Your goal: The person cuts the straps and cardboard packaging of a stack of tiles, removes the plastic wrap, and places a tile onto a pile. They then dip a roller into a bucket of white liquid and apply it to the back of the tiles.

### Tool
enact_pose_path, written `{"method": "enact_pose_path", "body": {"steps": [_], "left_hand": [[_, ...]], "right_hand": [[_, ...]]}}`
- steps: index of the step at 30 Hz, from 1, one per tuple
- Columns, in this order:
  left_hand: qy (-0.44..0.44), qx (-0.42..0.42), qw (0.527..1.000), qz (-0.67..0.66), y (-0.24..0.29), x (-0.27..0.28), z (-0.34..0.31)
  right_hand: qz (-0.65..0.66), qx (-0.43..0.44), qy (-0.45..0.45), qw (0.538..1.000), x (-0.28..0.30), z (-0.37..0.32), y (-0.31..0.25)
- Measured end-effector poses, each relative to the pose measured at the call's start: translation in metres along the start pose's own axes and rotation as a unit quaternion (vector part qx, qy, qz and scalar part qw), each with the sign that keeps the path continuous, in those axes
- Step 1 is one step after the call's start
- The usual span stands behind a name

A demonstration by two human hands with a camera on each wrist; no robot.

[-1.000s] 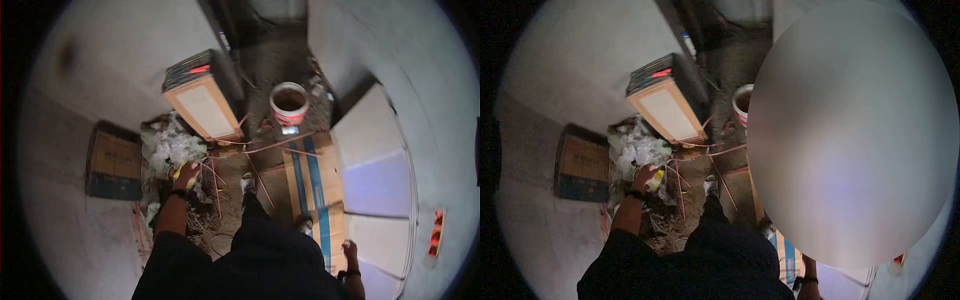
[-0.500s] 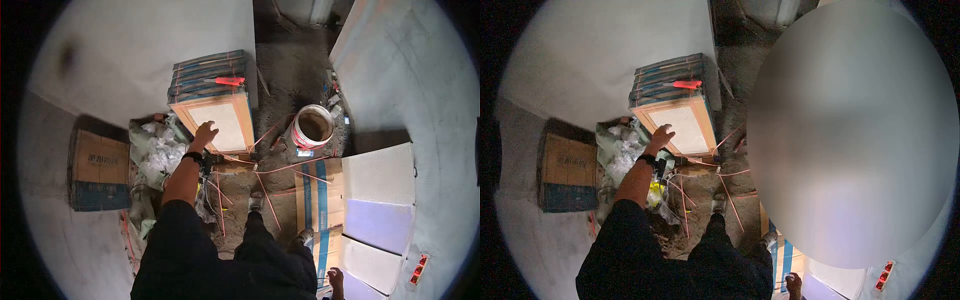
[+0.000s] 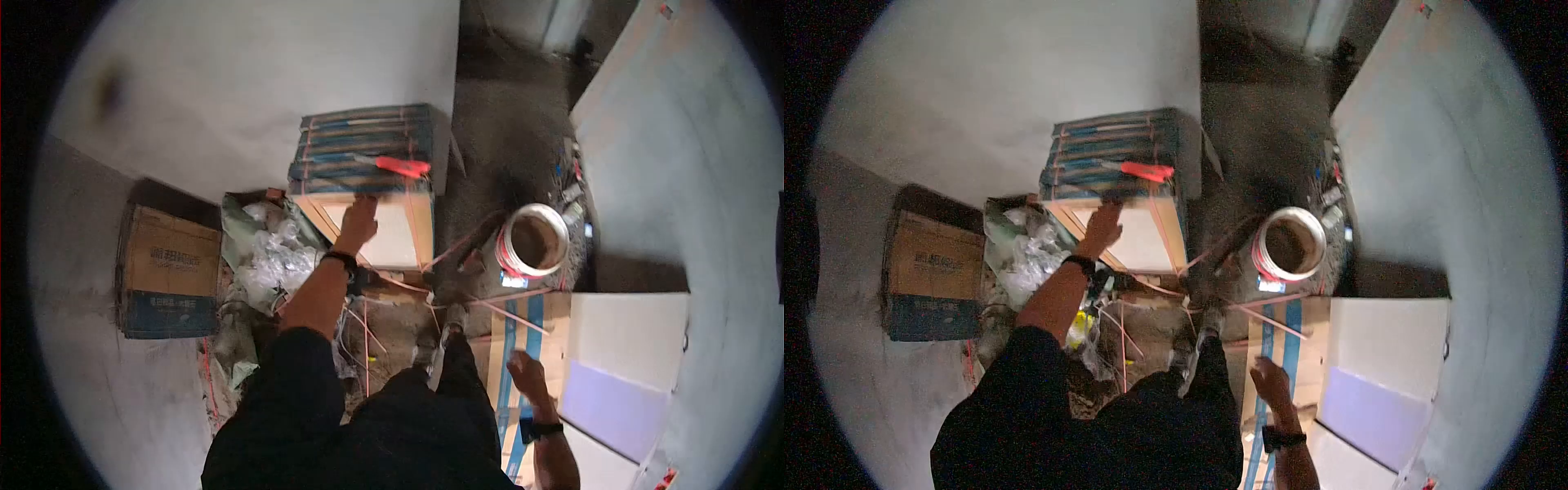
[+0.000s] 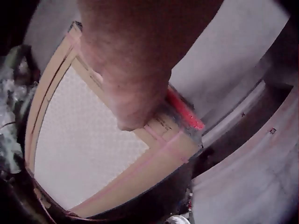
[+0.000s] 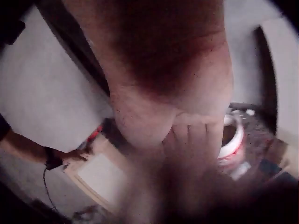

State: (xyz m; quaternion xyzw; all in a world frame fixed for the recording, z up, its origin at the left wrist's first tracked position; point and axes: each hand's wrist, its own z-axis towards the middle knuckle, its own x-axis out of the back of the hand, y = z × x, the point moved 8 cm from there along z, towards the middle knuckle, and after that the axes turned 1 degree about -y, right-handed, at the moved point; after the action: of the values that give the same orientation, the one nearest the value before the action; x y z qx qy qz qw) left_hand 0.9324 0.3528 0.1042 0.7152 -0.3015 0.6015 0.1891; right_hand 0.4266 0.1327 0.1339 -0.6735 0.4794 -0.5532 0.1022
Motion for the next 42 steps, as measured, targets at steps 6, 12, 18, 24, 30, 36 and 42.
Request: {"method": "enact_pose_path", "body": {"steps": [6,12,18,24,30,36,42], "left_hand": [[0.135,-0.021,0.989,-0.058,-0.003,0.005,0.001],[0.062,-0.017,0.988,-0.143,-0.013,-0.012,0.012],[0.072,-0.07,0.957,-0.273,-0.035,-0.01,0.0],[0.129,-0.087,0.953,-0.262,-0.06,0.0,0.002],[0.171,-0.092,0.951,-0.242,-0.073,0.012,0.0],[0.133,-0.088,0.968,-0.195,-0.069,0.006,0.0],[0.17,-0.128,0.931,-0.297,-0.07,-0.025,-0.002]], "right_hand": [[-0.056,0.275,0.052,0.958,0.004,0.247,-0.234],[-0.162,0.415,0.152,0.882,-0.053,0.379,-0.35],[-0.362,0.327,0.133,0.863,-0.087,0.424,-0.372],[-0.171,0.247,0.004,0.954,-0.088,0.349,-0.344],[0.049,0.07,-0.017,0.996,-0.13,0.287,-0.289],[-0.032,0.048,-0.03,0.998,-0.163,0.312,-0.272],[-0.056,0.153,0.004,0.987,-0.184,0.316,-0.258]]}}
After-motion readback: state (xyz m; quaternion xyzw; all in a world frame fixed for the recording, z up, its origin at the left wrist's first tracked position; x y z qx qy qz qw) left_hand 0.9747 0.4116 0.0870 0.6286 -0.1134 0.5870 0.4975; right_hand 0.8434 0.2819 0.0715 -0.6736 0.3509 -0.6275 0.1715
